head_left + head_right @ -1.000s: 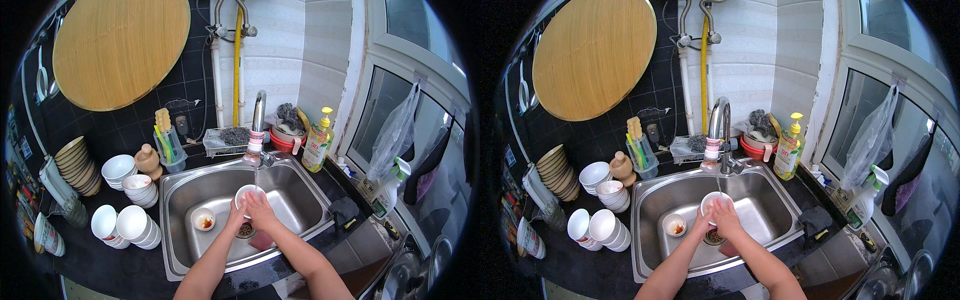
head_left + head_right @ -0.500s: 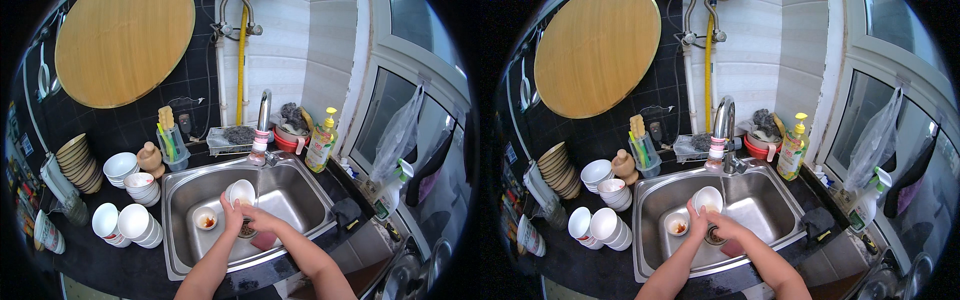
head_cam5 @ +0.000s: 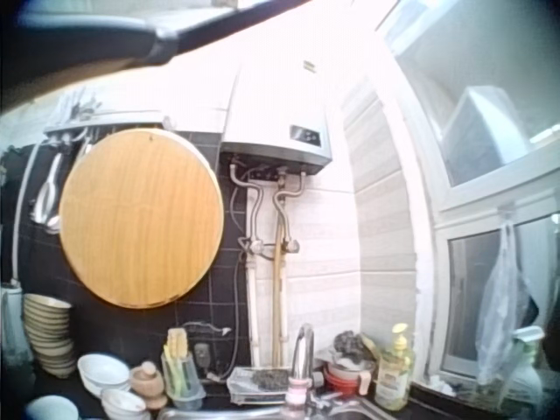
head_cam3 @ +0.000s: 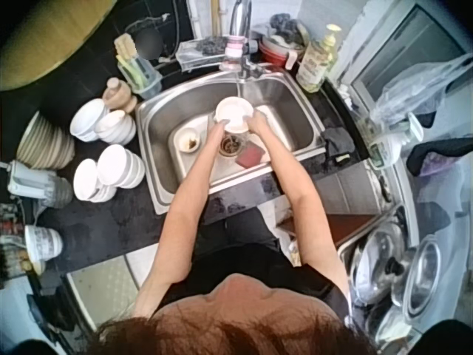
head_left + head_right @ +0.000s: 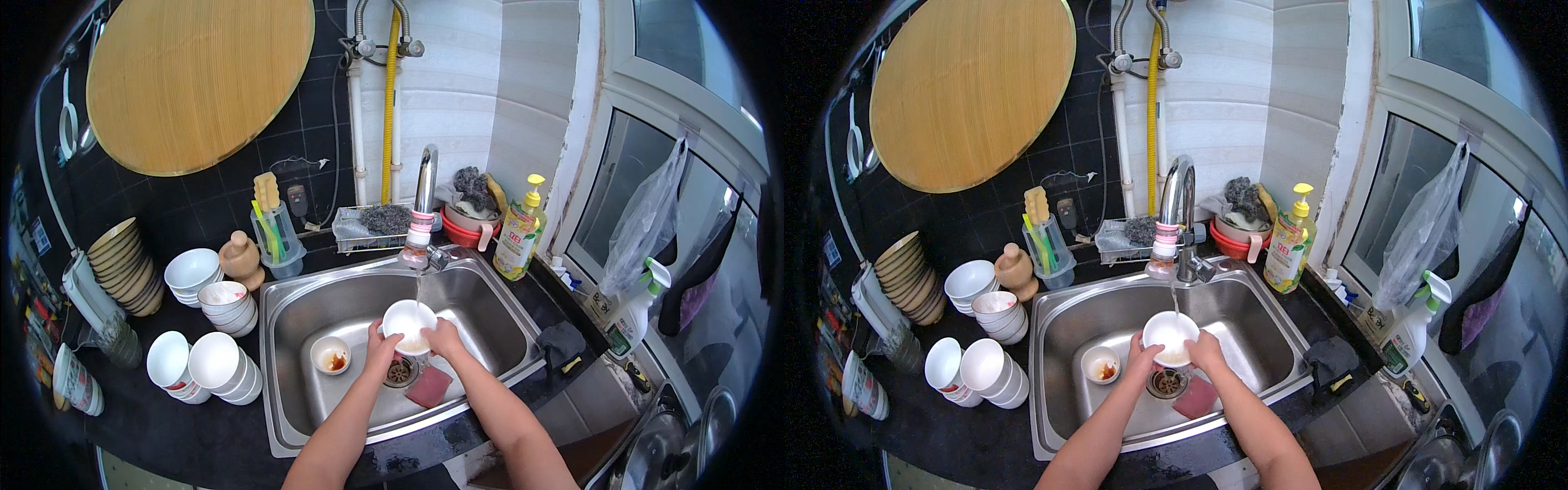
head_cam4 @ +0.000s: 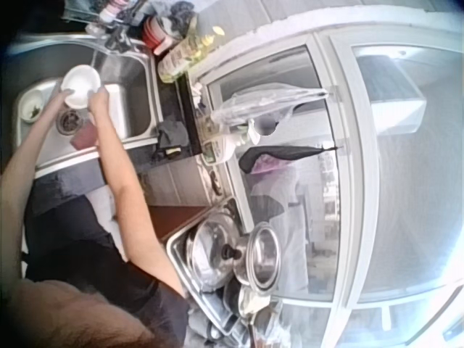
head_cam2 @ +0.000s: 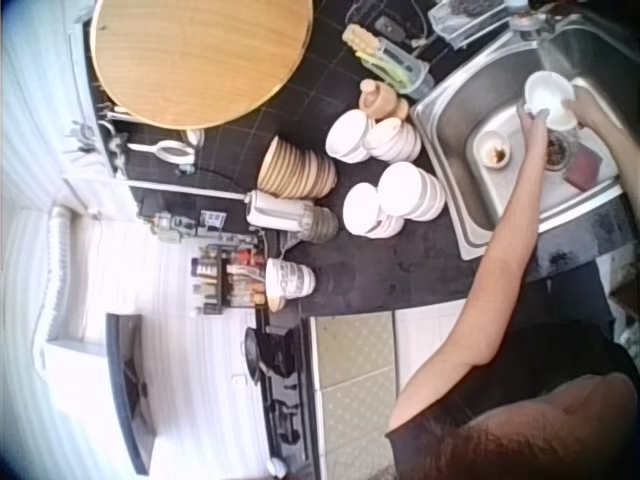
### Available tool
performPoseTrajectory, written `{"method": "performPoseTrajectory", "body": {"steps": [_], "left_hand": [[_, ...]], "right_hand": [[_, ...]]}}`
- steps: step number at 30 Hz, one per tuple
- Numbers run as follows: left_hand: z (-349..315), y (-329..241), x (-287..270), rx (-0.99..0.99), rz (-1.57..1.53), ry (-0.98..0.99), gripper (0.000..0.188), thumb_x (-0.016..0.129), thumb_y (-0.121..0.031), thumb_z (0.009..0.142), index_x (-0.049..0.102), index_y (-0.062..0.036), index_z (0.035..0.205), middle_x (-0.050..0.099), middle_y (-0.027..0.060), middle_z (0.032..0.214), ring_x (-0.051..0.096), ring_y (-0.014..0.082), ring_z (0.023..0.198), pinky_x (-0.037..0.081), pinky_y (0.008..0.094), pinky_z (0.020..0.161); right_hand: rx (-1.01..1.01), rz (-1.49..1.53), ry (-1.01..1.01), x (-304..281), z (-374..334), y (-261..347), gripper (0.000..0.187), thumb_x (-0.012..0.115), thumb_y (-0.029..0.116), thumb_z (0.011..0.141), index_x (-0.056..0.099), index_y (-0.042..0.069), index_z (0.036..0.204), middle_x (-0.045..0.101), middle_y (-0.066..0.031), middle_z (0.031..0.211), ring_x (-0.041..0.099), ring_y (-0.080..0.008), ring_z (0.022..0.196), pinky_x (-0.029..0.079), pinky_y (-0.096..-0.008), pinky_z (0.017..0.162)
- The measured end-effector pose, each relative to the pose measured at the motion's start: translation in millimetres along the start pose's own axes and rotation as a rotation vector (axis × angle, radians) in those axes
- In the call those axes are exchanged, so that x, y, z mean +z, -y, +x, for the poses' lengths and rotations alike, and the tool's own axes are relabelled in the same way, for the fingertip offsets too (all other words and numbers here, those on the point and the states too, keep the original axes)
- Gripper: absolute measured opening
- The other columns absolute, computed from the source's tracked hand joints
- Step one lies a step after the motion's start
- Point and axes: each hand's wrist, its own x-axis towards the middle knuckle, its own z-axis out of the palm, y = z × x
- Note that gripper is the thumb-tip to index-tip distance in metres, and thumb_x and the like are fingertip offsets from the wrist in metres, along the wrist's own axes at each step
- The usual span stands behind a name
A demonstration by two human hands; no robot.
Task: The person washes several small white bowls and a glass bowl in a kitchen sink using a pink sponge and running water. They rinse each item thoroughly and place the clean bowls in a stack on the countertop to the left of the sink.
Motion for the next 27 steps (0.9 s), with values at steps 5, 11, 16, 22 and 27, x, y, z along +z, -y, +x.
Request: {"method": "performPoseTrajectory", "body": {"steps": [5,11,16,22,27], "left_hand": [[-2.5,19.8,16.7,0.354,0.149,-0.065,0.076,0.063,-0.018,0.069,0.016,-0.0024,0.127,0.043,0.0190,0.111,0.054,0.0229,0.085,0.047,0.0247,0.047],[21.9,31.7,-4.3,0.205,0.267,-0.050,0.070,0.057,-0.011,0.069,0.016,-0.0053,0.126,0.044,0.0185,0.107,0.055,0.0220,0.072,0.048,0.0253,0.042],[14.6,41.8,12.2,0.493,0.271,-0.232,0.064,0.054,-0.011,0.069,0.022,-0.0047,0.123,0.045,0.0179,0.106,0.055,0.0226,0.076,0.048,0.0264,0.046],[-9.1,-1.9,8.9,0.063,0.103,-0.045,0.071,0.060,-0.013,0.066,0.021,-0.0026,0.125,0.046,0.0206,0.111,0.052,0.0303,0.094,0.045,0.0354,0.079],[3.6,26.5,11.4,0.430,0.288,-0.203,0.064,0.052,-0.007,0.068,0.020,-0.0038,0.124,0.044,0.0185,0.111,0.055,0.0252,0.083,0.049,0.0258,0.041]], "right_hand": [[0.088,0.071,0.244,3.5,3.7,-6.7,0.037,0.065,0.027,0.066,0.060,0.000,0.091,0.061,-0.0108,0.069,0.061,-0.0216,0.054,0.047,-0.0354,0.043],[-0.113,-0.350,-0.126,5.6,16.2,-13.8,0.057,0.072,0.043,0.058,0.060,-0.004,0.088,0.062,-0.0198,0.079,0.063,-0.0248,0.065,0.049,-0.0346,0.049],[0.033,-0.067,0.206,14.8,16.8,-14.5,0.059,0.073,0.041,0.056,0.059,-0.004,0.091,0.062,-0.0195,0.081,0.063,-0.0257,0.069,0.050,-0.0351,0.057],[-0.121,-0.335,-0.250,12.0,10.1,-7.0,0.047,0.065,0.039,0.068,0.058,-0.006,0.080,0.062,-0.0162,0.079,0.061,-0.0264,0.074,0.047,-0.0351,0.068],[0.052,-0.097,0.190,16.0,7.9,-2.8,0.043,0.064,0.034,0.070,0.059,-0.007,0.081,0.061,-0.0211,0.074,0.062,-0.0278,0.063,0.049,-0.0354,0.056]]}}
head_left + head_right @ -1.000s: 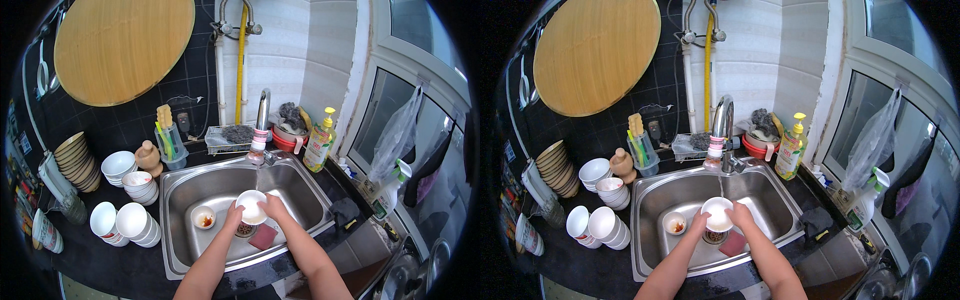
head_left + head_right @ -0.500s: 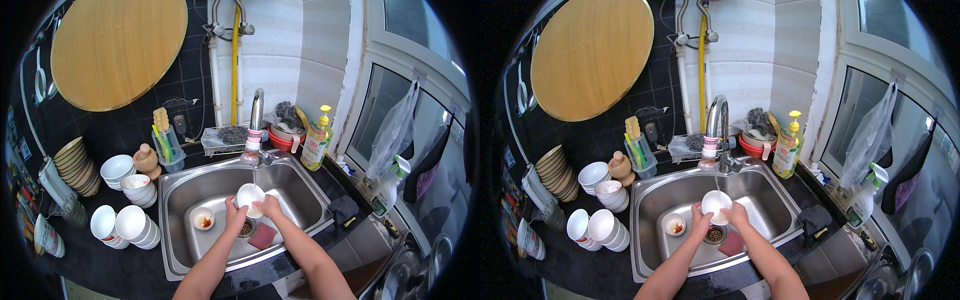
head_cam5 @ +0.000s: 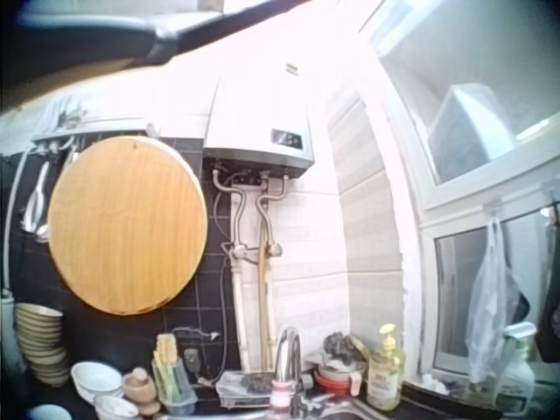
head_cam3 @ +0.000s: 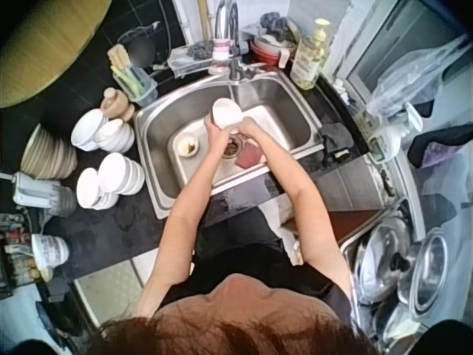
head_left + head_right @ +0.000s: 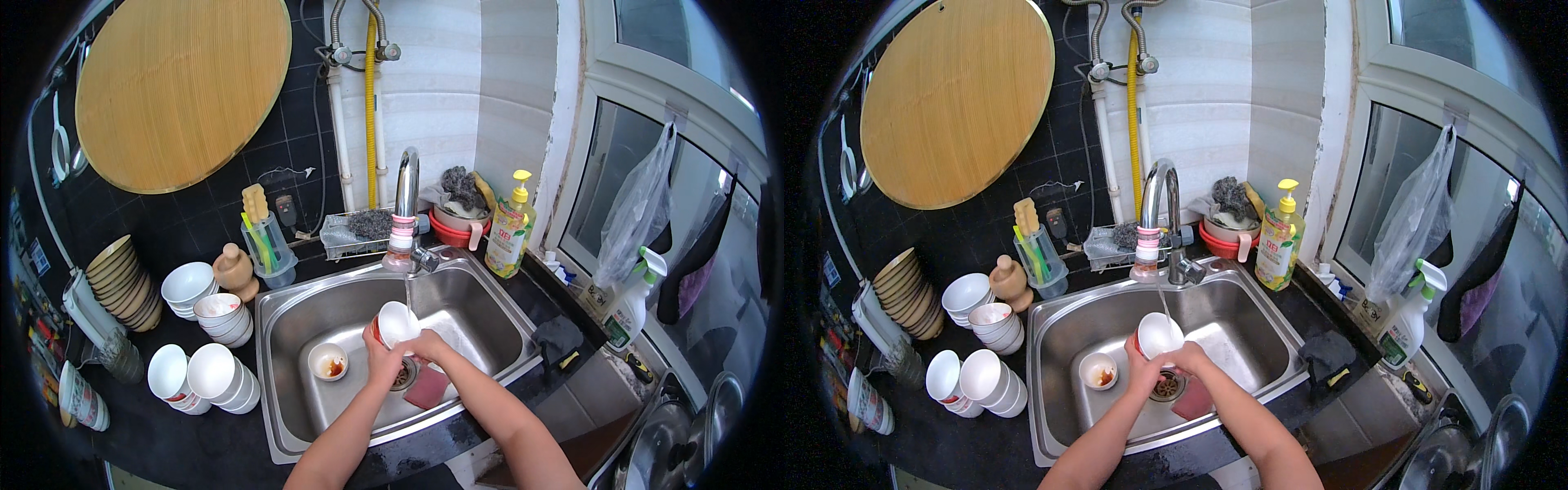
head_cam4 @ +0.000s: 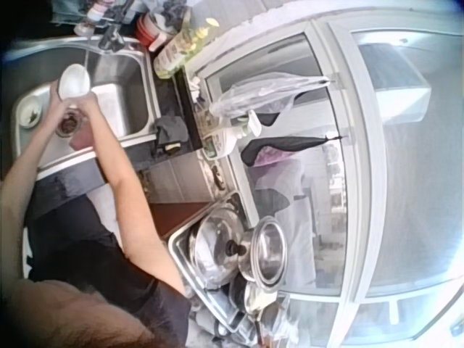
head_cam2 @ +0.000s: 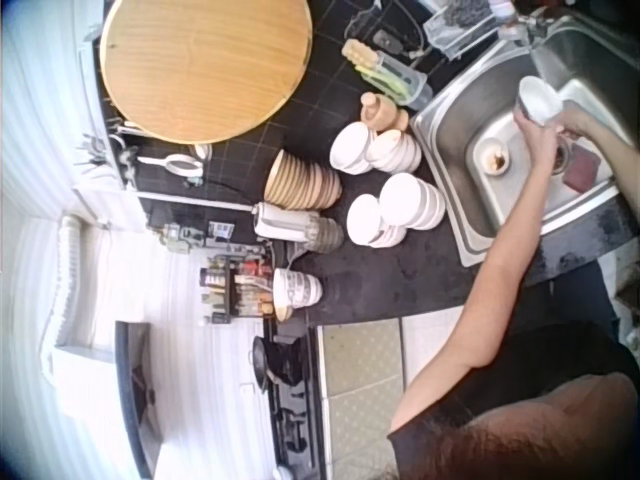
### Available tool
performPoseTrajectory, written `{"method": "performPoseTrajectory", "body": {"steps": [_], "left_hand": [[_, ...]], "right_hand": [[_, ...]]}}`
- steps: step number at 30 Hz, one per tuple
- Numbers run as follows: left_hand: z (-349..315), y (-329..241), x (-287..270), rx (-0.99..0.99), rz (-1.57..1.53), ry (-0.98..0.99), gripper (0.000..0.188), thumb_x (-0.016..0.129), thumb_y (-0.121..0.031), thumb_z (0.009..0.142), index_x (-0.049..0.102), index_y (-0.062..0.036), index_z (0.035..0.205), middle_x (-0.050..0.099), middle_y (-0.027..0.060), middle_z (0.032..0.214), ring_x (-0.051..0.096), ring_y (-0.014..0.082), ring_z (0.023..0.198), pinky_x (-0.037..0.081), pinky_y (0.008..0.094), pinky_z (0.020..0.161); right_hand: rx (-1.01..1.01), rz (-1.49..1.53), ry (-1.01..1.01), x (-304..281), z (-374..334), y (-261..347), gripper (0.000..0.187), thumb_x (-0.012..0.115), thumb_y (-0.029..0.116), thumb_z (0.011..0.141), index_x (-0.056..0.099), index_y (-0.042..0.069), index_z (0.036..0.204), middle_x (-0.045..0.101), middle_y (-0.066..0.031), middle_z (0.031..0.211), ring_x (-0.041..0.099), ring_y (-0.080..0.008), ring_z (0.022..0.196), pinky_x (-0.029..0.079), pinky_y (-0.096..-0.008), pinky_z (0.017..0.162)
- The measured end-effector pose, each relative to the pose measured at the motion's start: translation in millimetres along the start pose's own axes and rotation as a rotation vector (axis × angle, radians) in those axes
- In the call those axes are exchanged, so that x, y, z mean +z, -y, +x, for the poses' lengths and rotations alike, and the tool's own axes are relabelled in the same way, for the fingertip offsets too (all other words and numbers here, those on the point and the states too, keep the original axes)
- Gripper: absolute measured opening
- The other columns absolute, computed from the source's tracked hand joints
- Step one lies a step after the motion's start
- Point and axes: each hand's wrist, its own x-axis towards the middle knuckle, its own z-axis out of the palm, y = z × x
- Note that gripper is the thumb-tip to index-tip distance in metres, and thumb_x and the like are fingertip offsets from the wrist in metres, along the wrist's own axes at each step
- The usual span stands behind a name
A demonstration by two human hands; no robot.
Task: The person washes several small white bowls and a glass bowl in a kitchen sink using a pink sponge and running water. They rinse each item thoroughly and place the clean bowls in a stack on the countertop to the left of the sink.
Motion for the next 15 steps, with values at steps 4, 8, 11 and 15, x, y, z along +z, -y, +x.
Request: {"method": "performPoseTrajectory", "body": {"steps": [4,8,11,15], "left_hand": [[11.9,13.2,-10.5,-0.158,-0.055,0.143,0.076,0.063,-0.013,0.065,0.018,-0.0014,0.126,0.042,0.0222,0.114,0.055,0.0307,0.086,0.050,0.0306,0.049],[-4.5,-25.9,-2.5,-0.142,-0.079,0.022,0.073,0.060,-0.011,0.066,0.018,-0.0031,0.125,0.042,0.0221,0.112,0.055,0.0300,0.086,0.050,0.0300,0.050],[-1.8,-14.3,-6.0,-0.090,0.016,0.007,0.068,0.058,-0.008,0.068,0.019,-0.0060,0.123,0.046,0.0176,0.106,0.056,0.0265,0.083,0.051,0.0276,0.042],[8.1,-1.9,-11.3,-0.153,-0.013,0.101,0.069,0.059,-0.010,0.067,0.020,-0.0023,0.123,0.045,0.0225,0.110,0.057,0.0297,0.080,0.049,0.0308,0.047]], "right_hand": [[-0.166,-0.234,-0.328,-2.2,5.4,-8.7,0.045,0.067,0.037,0.067,0.060,-0.006,0.080,0.061,-0.0194,0.066,0.061,-0.0278,0.056,0.048,-0.0346,0.050],[-0.055,0.018,-0.092,-0.4,9.1,-9.3,0.044,0.067,0.039,0.068,0.060,-0.003,0.074,0.057,-0.0120,0.058,0.055,-0.0173,0.046,0.045,-0.0320,0.042],[-0.097,0.031,0.059,-4.0,-5.6,1.3,0.043,0.067,0.040,0.069,0.060,-0.002,0.072,0.055,-0.0083,0.056,0.052,-0.0135,0.044,0.043,-0.0310,0.041],[-0.282,-0.303,-0.494,-3.2,12.2,-10.2,0.040,0.063,0.036,0.075,0.061,-0.004,0.077,0.061,-0.0133,0.069,0.059,-0.0186,0.050,0.046,-0.0290,0.043]]}}
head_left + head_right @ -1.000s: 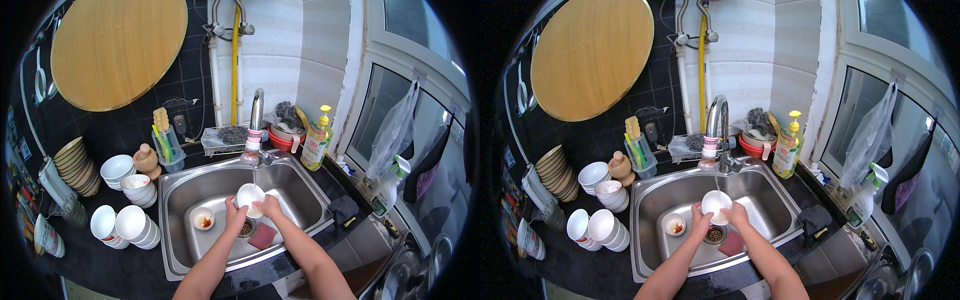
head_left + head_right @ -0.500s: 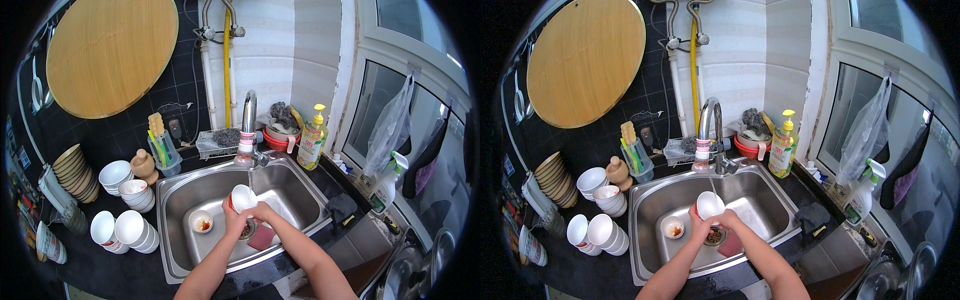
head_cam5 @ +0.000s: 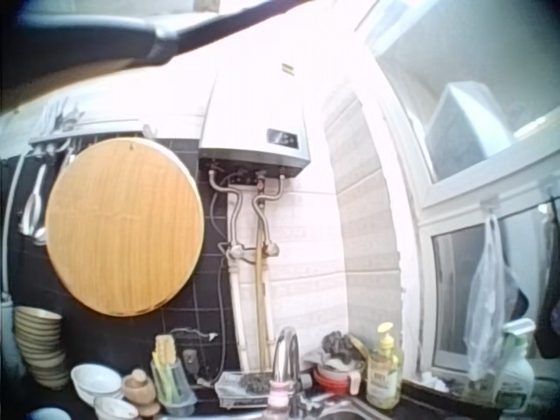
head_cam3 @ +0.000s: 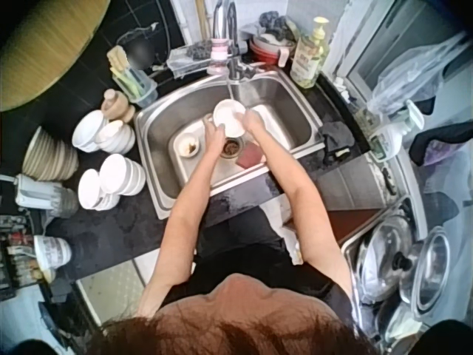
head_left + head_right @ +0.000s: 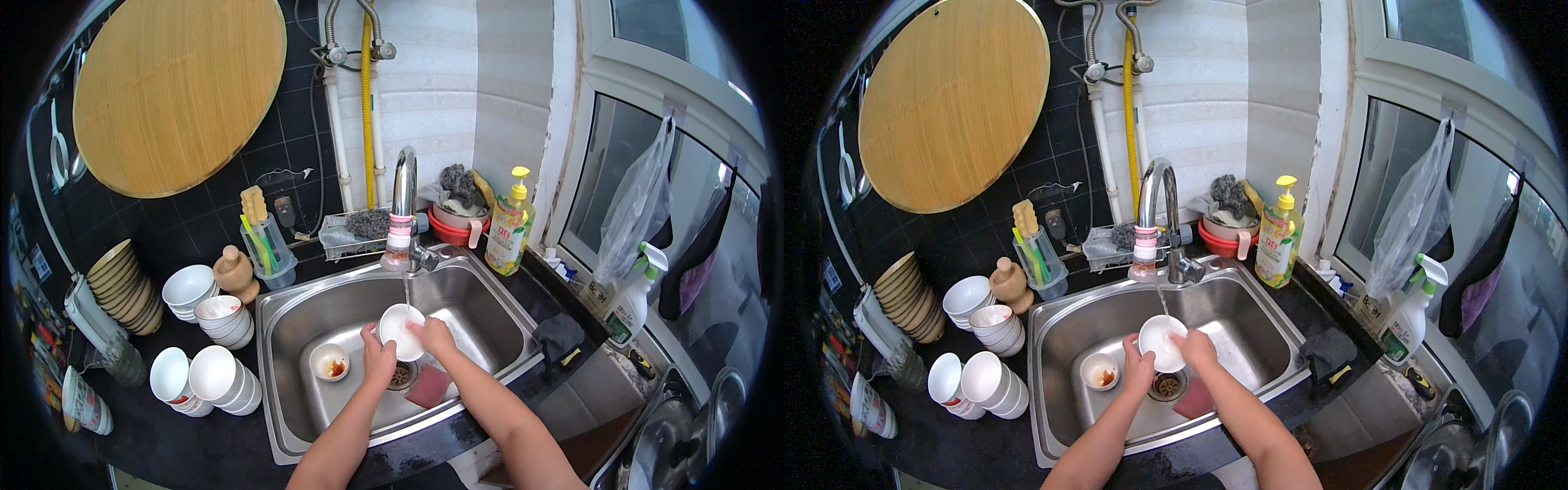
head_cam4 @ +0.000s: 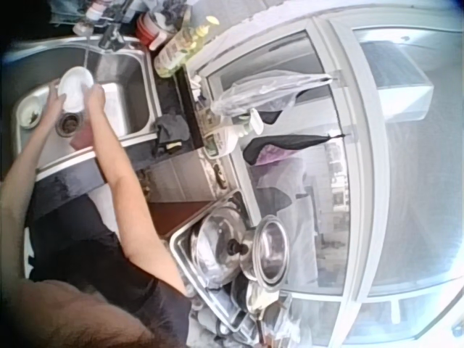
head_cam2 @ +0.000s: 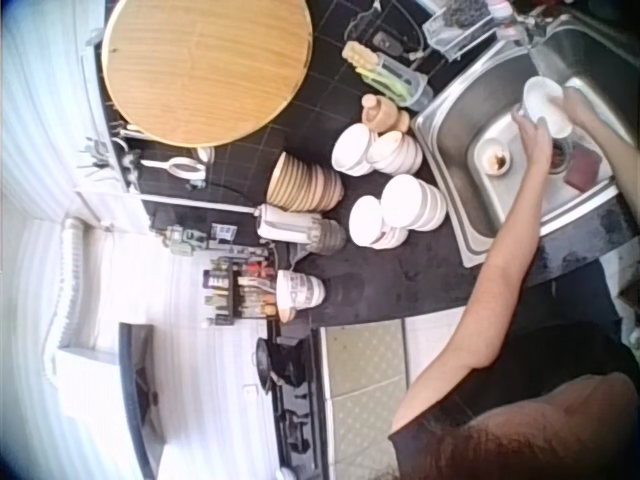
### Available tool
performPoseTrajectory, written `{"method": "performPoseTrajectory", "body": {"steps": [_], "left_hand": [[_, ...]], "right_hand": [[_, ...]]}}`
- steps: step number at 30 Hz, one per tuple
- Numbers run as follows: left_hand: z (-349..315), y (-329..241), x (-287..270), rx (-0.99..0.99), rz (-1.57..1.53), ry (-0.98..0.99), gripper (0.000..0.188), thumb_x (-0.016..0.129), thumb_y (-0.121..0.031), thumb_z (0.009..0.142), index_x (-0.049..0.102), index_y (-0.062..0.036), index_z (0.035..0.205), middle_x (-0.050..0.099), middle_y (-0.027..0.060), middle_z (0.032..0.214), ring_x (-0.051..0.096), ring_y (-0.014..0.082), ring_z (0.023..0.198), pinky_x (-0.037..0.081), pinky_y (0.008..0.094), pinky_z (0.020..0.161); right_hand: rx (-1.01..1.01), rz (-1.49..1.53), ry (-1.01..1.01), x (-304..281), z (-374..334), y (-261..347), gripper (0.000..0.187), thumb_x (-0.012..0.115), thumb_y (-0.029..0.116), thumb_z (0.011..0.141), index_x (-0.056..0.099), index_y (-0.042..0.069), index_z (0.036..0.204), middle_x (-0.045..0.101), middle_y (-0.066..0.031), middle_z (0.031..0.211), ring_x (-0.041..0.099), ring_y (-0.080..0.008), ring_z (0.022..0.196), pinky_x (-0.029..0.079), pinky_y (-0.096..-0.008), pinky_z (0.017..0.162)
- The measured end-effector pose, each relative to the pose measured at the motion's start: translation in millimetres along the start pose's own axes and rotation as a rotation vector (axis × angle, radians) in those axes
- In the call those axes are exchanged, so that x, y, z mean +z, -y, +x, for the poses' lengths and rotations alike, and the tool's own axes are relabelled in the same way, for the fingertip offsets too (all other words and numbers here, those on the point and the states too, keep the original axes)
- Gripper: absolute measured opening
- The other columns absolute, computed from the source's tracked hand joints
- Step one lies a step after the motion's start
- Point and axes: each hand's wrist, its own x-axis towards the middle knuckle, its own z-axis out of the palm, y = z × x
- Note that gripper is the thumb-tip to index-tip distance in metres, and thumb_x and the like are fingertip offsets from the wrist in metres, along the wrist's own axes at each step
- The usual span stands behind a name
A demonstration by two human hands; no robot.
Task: The person washes several small white bowls and a glass bowl in a kitchen sink using a pink sponge and running water. They rinse each item thoroughly and place the clean bowls in a stack on the countertop to the left of the sink.
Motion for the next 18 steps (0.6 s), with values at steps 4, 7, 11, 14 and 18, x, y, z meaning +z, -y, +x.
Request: {"method": "performPoseTrajectory", "body": {"steps": [4,7,11,14,18], "left_hand": [[-10.8,-15.6,9.5,-0.037,-0.160,-0.057,0.066,0.054,-0.005,0.066,0.020,-0.0027,0.122,0.046,0.0204,0.108,0.057,0.0274,0.077,0.049,0.0287,0.043],[-6.3,-9.3,1.6,-0.102,-0.154,0.062,0.064,0.050,-0.005,0.065,0.023,-0.0026,0.123,0.050,0.0179,0.100,0.058,0.0253,0.069,0.048,0.0281,0.039],[-1.2,-4.8,-3.7,-0.241,-0.324,0.129,0.051,0.050,-0.012,0.070,0.033,-0.0017,0.116,0.054,0.0164,0.091,0.057,0.0231,0.061,0.048,0.0288,0.040],[5.7,-1.2,-12.8,-0.417,-0.424,0.067,0.040,0.052,-0.022,0.078,0.037,-0.0022,0.109,0.054,0.0153,0.089,0.057,0.0218,0.061,0.049,0.0307,0.045],[-7.0,-18.6,-0.5,-0.428,-0.337,0.170,0.053,0.053,-0.019,0.078,0.030,-0.0015,0.122,0.054,0.0142,0.090,0.057,0.0186,0.059,0.050,0.0292,0.045]], "right_hand": [[0.385,0.504,0.590,-10.6,-6.6,16.6,0.040,0.063,0.033,0.074,0.061,-0.006,0.082,0.062,-0.0135,0.070,0.060,-0.0193,0.052,0.044,-0.0272,0.039],[0.224,0.288,0.388,-8.0,-5.8,4.3,0.038,0.064,0.032,0.074,0.061,-0.004,0.086,0.062,-0.0141,0.071,0.061,-0.0198,0.056,0.046,-0.0284,0.042],[-0.046,0.347,0.169,-3.0,6.2,-9.5,0.036,0.056,0.022,0.078,0.053,-0.005,0.102,0.062,-0.0159,0.075,0.063,-0.0237,0.065,0.048,-0.0310,0.046],[0.240,0.601,0.351,-28.3,-6.7,19.8,0.033,0.050,0.017,0.081,0.050,-0.006,0.105,0.061,-0.0171,0.072,0.062,-0.0231,0.053,0.047,-0.0300,0.040],[0.455,0.615,0.515,-26.8,0.9,0.7,0.033,0.048,0.015,0.081,0.047,-0.010,0.103,0.060,-0.0175,0.073,0.061,-0.0229,0.050,0.048,-0.0301,0.038]]}}
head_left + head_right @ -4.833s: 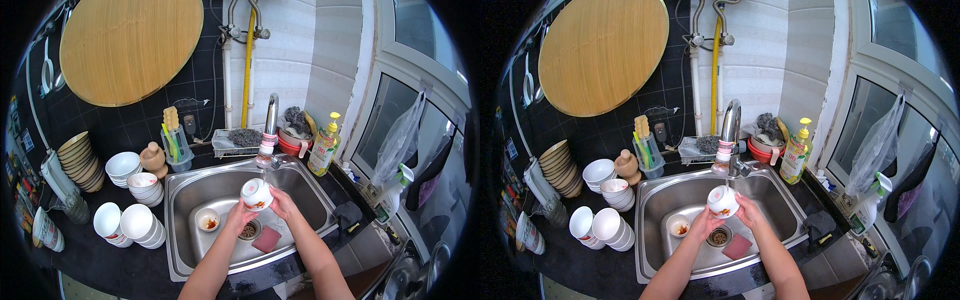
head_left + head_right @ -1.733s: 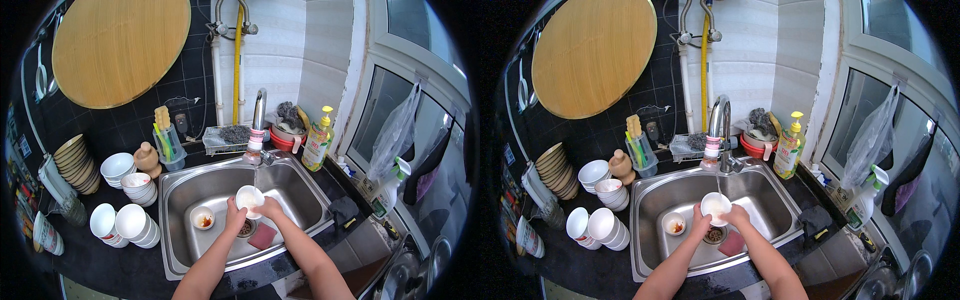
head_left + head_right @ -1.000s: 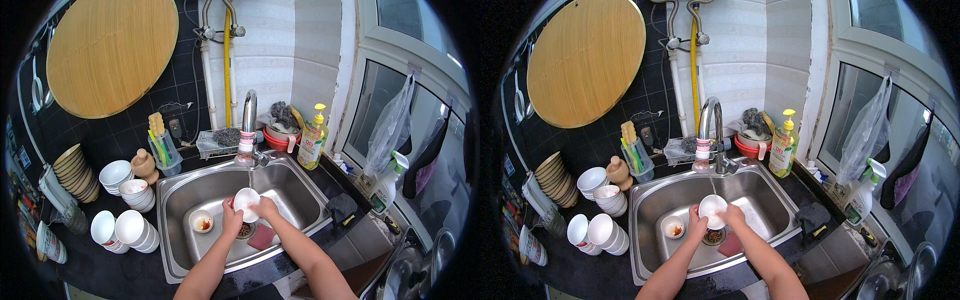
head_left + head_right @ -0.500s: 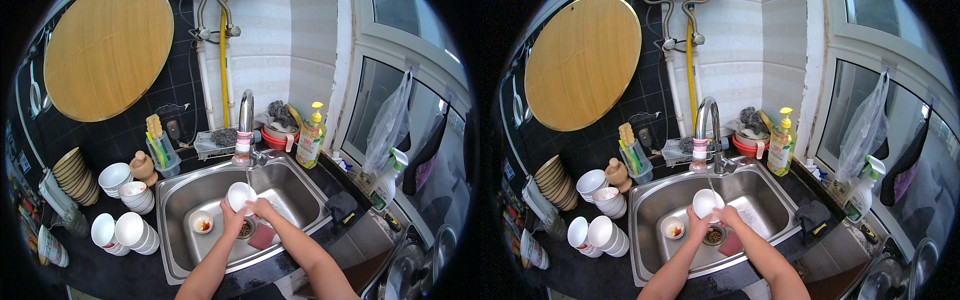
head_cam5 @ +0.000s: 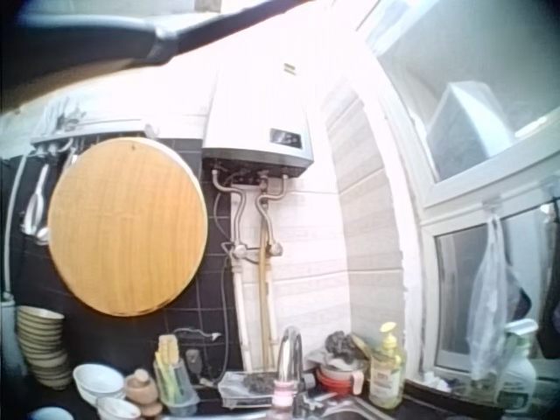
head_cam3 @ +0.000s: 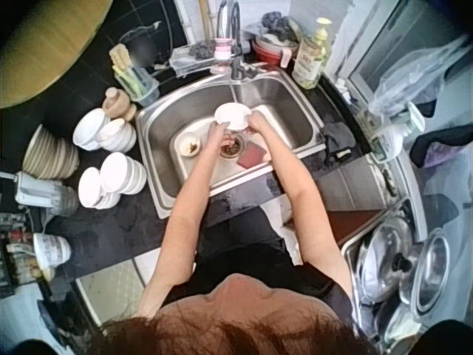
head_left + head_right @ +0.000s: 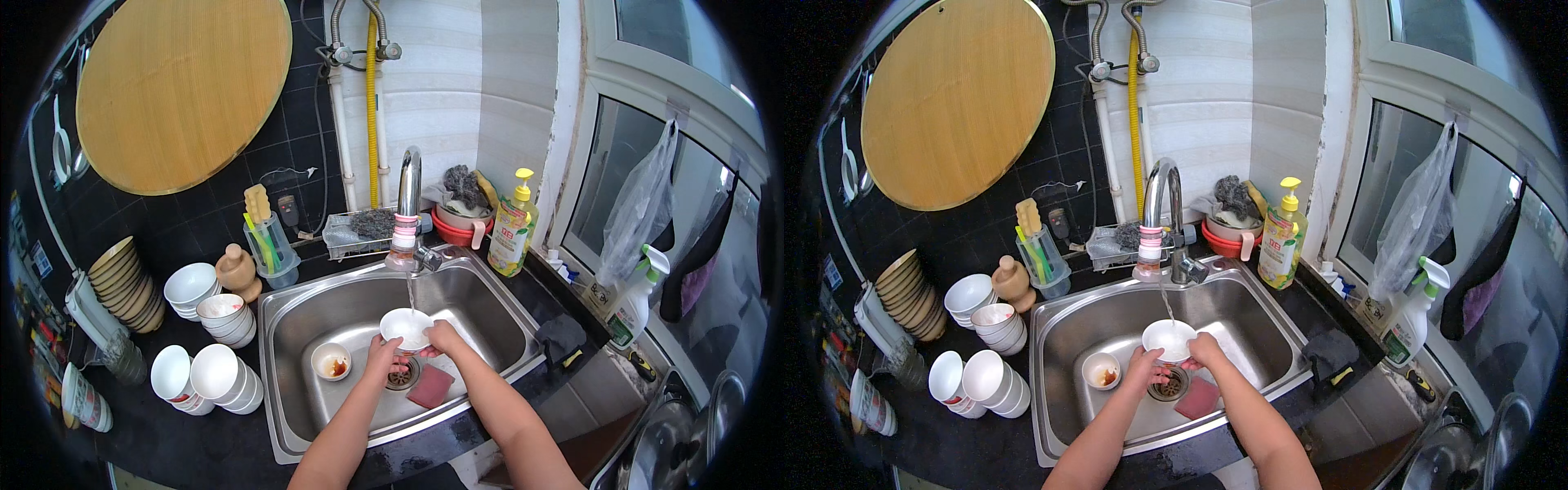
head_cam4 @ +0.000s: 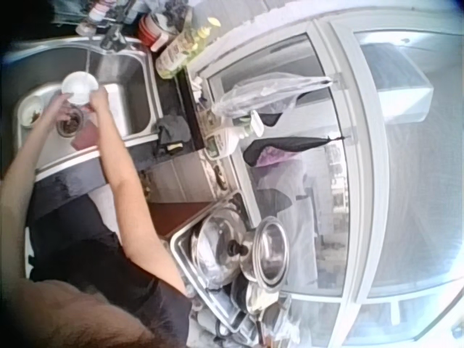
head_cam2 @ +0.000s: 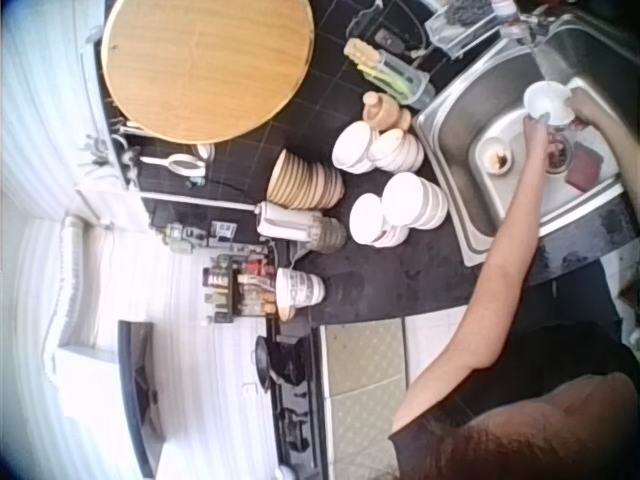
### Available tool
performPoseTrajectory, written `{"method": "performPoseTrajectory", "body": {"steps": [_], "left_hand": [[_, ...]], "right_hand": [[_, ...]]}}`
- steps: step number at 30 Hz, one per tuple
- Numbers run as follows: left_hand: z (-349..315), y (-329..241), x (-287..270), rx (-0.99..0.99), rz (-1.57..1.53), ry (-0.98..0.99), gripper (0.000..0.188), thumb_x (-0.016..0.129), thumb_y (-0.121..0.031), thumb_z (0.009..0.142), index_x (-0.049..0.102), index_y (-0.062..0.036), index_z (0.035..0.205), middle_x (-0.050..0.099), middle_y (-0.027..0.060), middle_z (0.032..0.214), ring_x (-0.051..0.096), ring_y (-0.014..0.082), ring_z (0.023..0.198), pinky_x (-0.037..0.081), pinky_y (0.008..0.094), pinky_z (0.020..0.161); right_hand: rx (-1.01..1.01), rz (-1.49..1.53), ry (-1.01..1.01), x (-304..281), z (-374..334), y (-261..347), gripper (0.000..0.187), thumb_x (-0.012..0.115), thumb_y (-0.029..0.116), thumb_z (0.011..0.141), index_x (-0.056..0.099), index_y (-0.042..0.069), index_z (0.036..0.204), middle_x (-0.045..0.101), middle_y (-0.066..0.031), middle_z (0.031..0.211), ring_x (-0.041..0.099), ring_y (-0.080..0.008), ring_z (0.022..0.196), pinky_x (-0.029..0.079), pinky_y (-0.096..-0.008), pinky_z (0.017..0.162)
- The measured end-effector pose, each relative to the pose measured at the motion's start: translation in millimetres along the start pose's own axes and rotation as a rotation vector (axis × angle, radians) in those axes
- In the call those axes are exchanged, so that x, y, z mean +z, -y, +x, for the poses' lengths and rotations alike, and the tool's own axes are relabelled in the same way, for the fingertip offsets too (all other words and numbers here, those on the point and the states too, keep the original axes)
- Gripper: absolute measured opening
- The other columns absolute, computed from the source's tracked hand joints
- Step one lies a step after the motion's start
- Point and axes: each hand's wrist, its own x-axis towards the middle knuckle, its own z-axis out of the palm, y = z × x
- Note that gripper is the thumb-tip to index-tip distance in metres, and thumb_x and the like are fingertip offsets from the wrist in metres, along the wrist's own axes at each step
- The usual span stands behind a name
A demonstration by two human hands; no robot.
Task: The person washes several small white bowls and a glass bowl in a kitchen sink using a pink sponge and running water. They rinse each item thoroughly and place the clean bowls in a stack on the countertop to the left of the sink.
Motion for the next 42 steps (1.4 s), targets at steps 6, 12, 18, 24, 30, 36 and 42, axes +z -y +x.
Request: {"method": "performPoseTrajectory", "body": {"steps": [6,12,18,24,30,36,42], "left_hand": [[19.6,17.1,-16.6,0.219,-0.026,-0.099,0.040,0.044,-0.008,0.083,0.035,-0.0016,0.121,0.053,0.0172,0.102,0.060,0.0246,0.074,0.053,0.0309,0.049],[-3.7,-5.8,-3.8,0.226,0.124,-0.110,0.039,0.042,-0.006,0.085,0.037,-0.0012,0.123,0.052,0.0152,0.107,0.058,0.0204,0.085,0.054,0.0286,0.055],[6.7,5.3,-0.7,0.595,0.330,-0.029,0.051,0.046,-0.005,0.085,0.028,-0.0111,0.133,0.052,0.0120,0.113,0.055,0.0149,0.080,0.046,0.0257,0.069],[17.1,13.5,-3.2,0.608,0.276,0.051,0.054,0.046,-0.005,0.085,0.025,-0.0126,0.134,0.046,0.0141,0.124,0.055,0.0166,0.094,0.041,0.0257,0.083],[18.0,14.7,-0.8,0.582,0.254,0.088,0.059,0.047,-0.006,0.085,0.018,-0.0116,0.136,0.042,0.0191,0.126,0.053,0.0197,0.101,0.039,0.0266,0.087],[26.7,15.5,-7.9,0.550,0.113,0.034,0.061,0.047,-0.003,0.085,0.014,-0.0058,0.136,0.040,0.0177,0.128,0.048,0.0198,0.108,0.037,0.0269,0.089],[11.7,4.1,0.5,0.424,0.034,0.037,0.058,0.054,-0.006,0.080,0.024,-0.0022,0.130,0.049,0.0152,0.114,0.050,0.0229,0.103,0.040,0.0273,0.085]], "right_hand": [[-0.256,0.022,0.008,12.6,-16.7,8.3,0.038,0.053,0.010,0.078,0.046,-0.006,0.112,0.061,-0.0164,0.082,0.062,-0.0221,0.058,0.052,-0.0304,0.044],[-0.471,-0.311,-0.225,9.2,-11.9,3.5,0.042,0.054,0.004,0.077,0.049,0.007,0.118,0.061,-0.0092,0.087,0.060,-0.0170,0.065,0.051,-0.0294,0.046],[-0.526,0.167,-0.372,6.1,9.5,-3.9,0.035,0.051,-0.002,0.078,0.057,0.009,0.111,0.061,-0.0058,0.092,0.056,-0.0111,0.072,0.046,-0.0240,0.059],[-0.722,0.249,-0.550,5.0,11.6,-0.3,0.034,0.047,-0.005,0.081,0.057,0.009,0.110,0.059,-0.0021,0.095,0.053,-0.0087,0.076,0.046,-0.0222,0.058],[-0.758,0.239,-0.536,3.5,8.6,2.9,0.036,0.047,-0.006,0.081,0.056,0.010,0.113,0.059,-0.0035,0.101,0.053,-0.0090,0.084,0.046,-0.0222,0.065],[-0.782,0.099,-0.445,14.7,-12.3,15.1,0.040,0.054,-0.002,0.077,0.053,0.008,0.116,0.059,-0.0074,0.103,0.057,-0.0111,0.084,0.047,-0.0222,0.064],[-0.397,0.356,-0.145,15.6,-0.8,2.7,0.034,0.056,0.002,0.076,0.050,-0.002,0.110,0.059,-0.0126,0.089,0.062,-0.0187,0.070,0.054,-0.0281,0.049]]}}
